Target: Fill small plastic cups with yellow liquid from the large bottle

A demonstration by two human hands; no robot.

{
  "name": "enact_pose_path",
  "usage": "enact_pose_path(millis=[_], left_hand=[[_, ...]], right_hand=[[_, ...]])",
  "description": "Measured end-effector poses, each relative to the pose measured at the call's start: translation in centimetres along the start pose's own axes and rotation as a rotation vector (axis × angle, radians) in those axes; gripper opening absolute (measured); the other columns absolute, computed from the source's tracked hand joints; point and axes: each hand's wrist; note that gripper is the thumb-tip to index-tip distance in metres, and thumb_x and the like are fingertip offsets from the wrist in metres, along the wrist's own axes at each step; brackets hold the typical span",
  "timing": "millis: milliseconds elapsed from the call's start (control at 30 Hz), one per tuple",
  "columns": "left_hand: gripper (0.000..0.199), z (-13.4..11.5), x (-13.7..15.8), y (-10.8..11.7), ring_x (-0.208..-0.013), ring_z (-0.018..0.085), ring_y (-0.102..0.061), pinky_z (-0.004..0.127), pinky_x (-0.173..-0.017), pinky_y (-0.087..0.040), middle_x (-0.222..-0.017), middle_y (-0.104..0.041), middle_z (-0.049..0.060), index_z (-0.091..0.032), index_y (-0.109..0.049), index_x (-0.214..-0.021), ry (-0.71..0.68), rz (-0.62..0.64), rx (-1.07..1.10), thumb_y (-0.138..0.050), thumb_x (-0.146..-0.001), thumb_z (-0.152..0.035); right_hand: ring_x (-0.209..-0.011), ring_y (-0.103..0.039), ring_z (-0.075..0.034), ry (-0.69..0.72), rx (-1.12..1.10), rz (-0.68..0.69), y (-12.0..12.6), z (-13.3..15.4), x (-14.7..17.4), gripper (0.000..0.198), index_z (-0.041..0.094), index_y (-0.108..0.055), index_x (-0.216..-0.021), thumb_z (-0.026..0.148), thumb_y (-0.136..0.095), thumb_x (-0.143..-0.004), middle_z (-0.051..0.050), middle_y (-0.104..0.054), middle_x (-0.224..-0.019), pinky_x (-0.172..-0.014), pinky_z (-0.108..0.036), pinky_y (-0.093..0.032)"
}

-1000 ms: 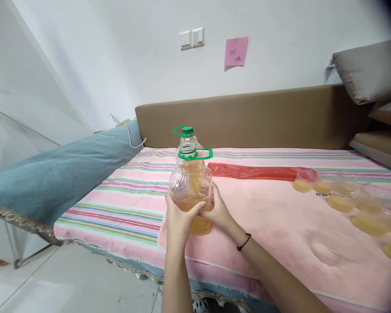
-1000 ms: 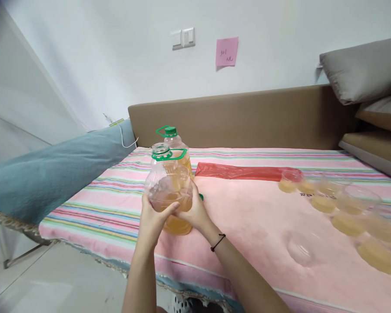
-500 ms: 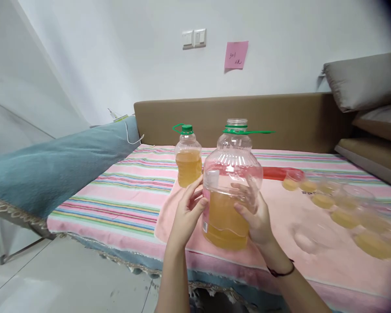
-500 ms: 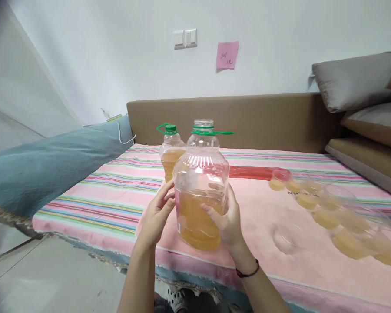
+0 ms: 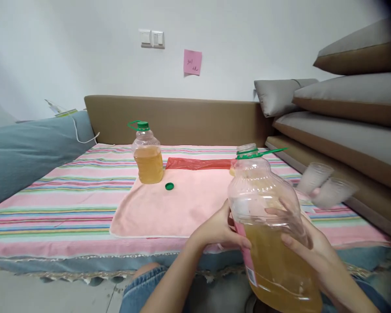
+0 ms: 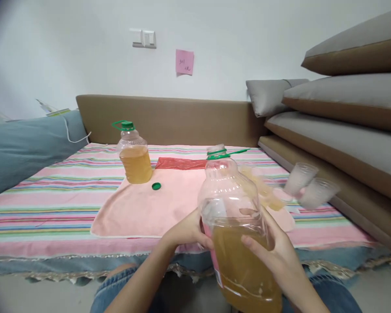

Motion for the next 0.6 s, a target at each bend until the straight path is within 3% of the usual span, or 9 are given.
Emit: enact_pose_path(millis=[100,200,367,600], left_hand=[[0.101,1.7,-1.1,-3.1,-0.126,0.036,-0.054,0.053,-0.107,-0.04,-0.132,-0.059,0.017,-0.019,-0.043,-0.135,0.003,0.049,0.083,-0.091,-0.051,-0.048],[0.097,4.0,-2.0,-5.5,-0.123,0.035,-0.055,0.053,-0.106,-0.04,-0.129,-0.059,0.017,-0.018,-0.044,-0.131,0.044,0.011,0.175,-0.087,-0.053,-0.056],[0.09,7.3,-2.9,-8.4,-0.121,0.032,-0.055,0.05,-0.108,-0.037,-0.125,-0.059,0.013,-0.02,-0.048,-0.126,0.024,-0.005,0.268,-0.083,-0.055,-0.064],[0.079,9.1,-3.2,-11.7,-0.119,0.033,-0.06,0.051,-0.108,-0.039,-0.119,-0.067,0.012,-0.023,-0.058,-0.12,0.005,-0.022,0.53,-0.08,-0.058,-0.067]], right_hand=[[-0.133,-0.046,-0.036,-0.056,0.103,-0.03,3.3,-0.7,1.5,0.082,0.025,-0.045,-0.148,0.057,-0.075,-0.078,-0.013,-0.051,-0.142,-0.111,-0.055,-0.035],[-0.138,-0.039,-0.036,-0.087,0.185,-0.081,5.6,-1.3,2.7,0.087,0.028,-0.044,-0.149,0.059,-0.076,-0.075,-0.011,-0.046,-0.147,-0.114,-0.058,-0.026],[-0.136,-0.041,-0.038,-0.141,0.225,-0.092,7.7,-1.1,3.9,0.086,0.03,-0.047,-0.146,0.061,-0.076,-0.071,-0.01,-0.048,-0.146,-0.107,-0.059,-0.037],[-0.136,-0.042,-0.035,-0.168,0.303,-0.063,9.4,-0.7,4.5,0.081,0.032,-0.048,-0.146,0.059,-0.074,-0.075,-0.007,-0.046,-0.147,-0.107,-0.057,-0.034]])
Point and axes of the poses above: each hand's wrist, its own x-axis away from the middle knuckle, its own y-axis out of the back of the hand, z = x × y
